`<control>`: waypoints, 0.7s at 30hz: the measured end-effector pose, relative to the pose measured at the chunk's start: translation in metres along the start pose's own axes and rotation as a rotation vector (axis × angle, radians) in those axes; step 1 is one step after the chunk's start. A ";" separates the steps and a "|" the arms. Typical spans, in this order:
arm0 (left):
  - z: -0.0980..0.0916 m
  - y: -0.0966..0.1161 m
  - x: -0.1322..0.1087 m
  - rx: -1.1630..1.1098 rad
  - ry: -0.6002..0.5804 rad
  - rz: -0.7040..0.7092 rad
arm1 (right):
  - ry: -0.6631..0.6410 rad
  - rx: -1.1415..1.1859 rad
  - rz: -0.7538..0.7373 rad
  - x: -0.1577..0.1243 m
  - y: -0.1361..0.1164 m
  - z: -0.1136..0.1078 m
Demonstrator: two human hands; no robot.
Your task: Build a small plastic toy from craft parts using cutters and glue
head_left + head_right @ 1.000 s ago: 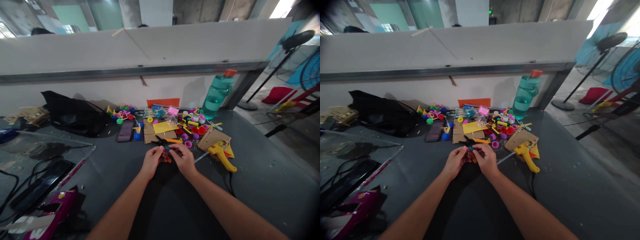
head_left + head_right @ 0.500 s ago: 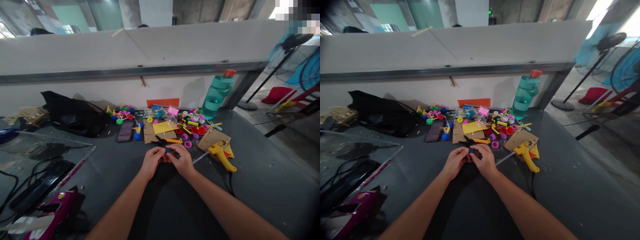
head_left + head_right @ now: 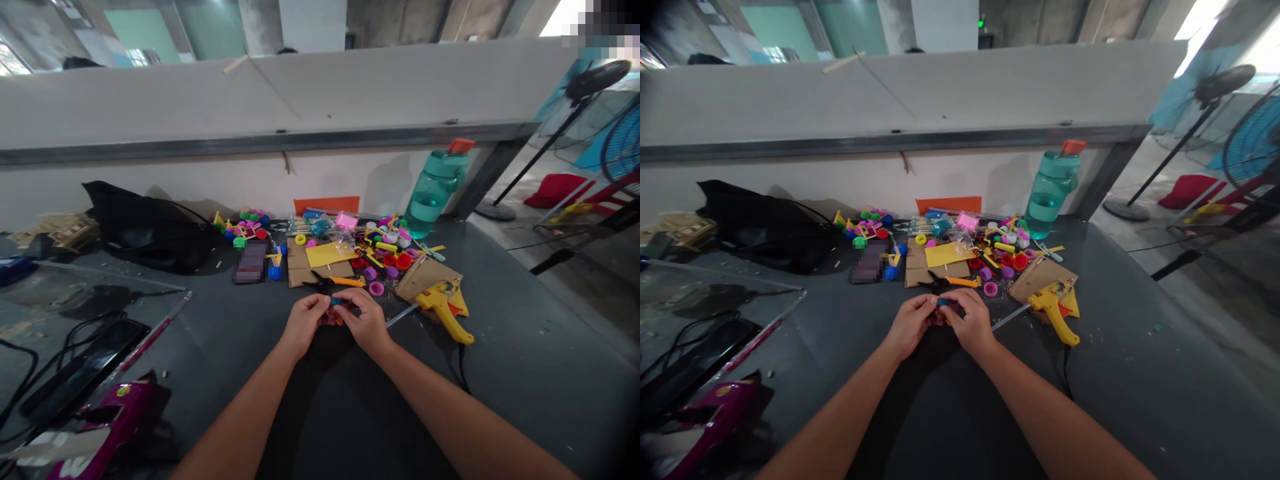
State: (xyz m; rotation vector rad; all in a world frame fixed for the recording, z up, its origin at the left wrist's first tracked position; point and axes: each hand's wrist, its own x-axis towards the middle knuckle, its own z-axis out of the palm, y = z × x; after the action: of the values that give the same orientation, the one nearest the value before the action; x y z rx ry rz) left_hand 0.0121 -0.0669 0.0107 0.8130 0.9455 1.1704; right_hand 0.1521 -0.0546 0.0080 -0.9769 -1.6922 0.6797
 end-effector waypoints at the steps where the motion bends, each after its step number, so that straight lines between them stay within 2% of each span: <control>1: 0.000 0.000 0.000 -0.001 0.002 -0.003 | -0.001 0.004 -0.001 0.000 0.000 0.000; 21: 0.000 0.001 0.000 -0.046 0.029 -0.017 | -0.013 0.008 0.027 -0.001 -0.002 0.000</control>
State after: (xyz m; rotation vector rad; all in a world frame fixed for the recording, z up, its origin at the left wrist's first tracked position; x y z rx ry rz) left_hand 0.0124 -0.0664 0.0112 0.7515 0.9439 1.1880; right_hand 0.1520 -0.0562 0.0089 -0.9929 -1.6894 0.7111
